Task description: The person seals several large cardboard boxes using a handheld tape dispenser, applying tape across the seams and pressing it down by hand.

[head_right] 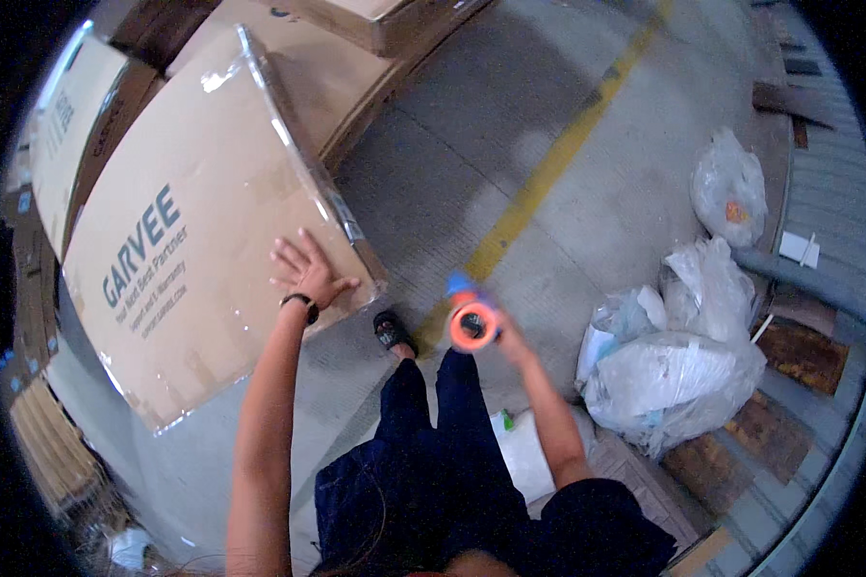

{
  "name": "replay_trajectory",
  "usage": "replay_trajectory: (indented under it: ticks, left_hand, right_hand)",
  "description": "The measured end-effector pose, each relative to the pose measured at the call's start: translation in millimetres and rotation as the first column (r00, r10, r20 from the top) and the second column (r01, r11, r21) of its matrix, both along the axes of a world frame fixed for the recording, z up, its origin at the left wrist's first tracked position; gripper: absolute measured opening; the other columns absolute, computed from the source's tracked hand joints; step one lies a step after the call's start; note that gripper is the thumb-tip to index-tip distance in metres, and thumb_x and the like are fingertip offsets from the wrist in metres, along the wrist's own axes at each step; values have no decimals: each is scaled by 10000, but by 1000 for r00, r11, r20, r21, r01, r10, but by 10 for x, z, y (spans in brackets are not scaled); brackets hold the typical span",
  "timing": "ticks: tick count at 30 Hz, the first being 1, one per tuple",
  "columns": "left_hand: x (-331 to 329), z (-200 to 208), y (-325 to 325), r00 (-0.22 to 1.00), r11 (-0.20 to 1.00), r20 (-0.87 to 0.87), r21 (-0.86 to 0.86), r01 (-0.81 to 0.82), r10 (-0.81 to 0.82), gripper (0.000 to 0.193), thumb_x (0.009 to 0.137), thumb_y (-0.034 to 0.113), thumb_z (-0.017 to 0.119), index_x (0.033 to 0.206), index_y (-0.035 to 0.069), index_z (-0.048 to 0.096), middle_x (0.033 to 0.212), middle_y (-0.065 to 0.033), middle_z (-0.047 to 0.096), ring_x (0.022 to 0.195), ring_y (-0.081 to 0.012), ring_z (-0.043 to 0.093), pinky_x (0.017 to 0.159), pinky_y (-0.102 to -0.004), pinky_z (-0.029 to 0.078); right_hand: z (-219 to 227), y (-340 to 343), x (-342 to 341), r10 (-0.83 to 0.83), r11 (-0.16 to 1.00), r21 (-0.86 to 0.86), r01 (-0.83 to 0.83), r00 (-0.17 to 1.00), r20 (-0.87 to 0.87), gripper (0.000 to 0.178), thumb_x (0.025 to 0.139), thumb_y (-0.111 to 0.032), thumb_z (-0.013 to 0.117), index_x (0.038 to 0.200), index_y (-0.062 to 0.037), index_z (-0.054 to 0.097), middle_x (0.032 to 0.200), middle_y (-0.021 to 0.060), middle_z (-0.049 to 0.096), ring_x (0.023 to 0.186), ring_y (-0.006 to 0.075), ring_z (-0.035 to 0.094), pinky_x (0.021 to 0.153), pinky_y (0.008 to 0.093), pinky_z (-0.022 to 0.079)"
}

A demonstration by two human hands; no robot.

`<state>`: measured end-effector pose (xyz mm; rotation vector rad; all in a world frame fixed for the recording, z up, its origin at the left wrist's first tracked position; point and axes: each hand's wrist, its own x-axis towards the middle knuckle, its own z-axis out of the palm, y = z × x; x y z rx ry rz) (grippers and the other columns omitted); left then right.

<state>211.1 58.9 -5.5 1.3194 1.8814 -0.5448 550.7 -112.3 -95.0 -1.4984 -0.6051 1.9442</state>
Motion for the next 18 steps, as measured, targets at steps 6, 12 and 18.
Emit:
replay_trajectory:
  ticks: [6, 12, 18]
  left_hand:
    - [4, -166, -87, 999, 993, -1, 108, 44, -44, 1339, 546, 531, 763, 1358, 67, -196, 1340, -359, -232, 1254, -538, -149, 930, -703, 54]
    - [-37, -226, -76, 995, 987, -61, 129, 91, -84, 1331, 569, 523, 754, 1344, 61, -225, 1329, -371, -236, 1243, -560, -141, 910, -718, 92]
    - [0, -229, -50, 993, 994, -86, 60, 89, -84, 1336, 566, 546, 743, 1341, 71, -236, 1330, -366, -243, 1248, -551, -142, 920, -711, 78]
  right_hand:
    - [-260, 1512, -127, 59, 942, 333, -40, 997, -47, 487, 849, -327, 473, 1224, -16, 465, 1115, 67, 552, 989, 148, 525, 864, 286, 421]
    - [-323, 1722, -786, 593, 794, 308, -525, 782, -195, 813, 706, -491, 579, 1359, -77, 327, 1262, 133, 465, 1133, 221, 472, 946, 304, 385]
    - [-374, 1496, -806, 498, 845, 341, -412, 839, -218, 856, 716, -595, 565, 1370, -107, 305, 1291, 138, 434, 1170, 246, 433, 982, 346, 348]
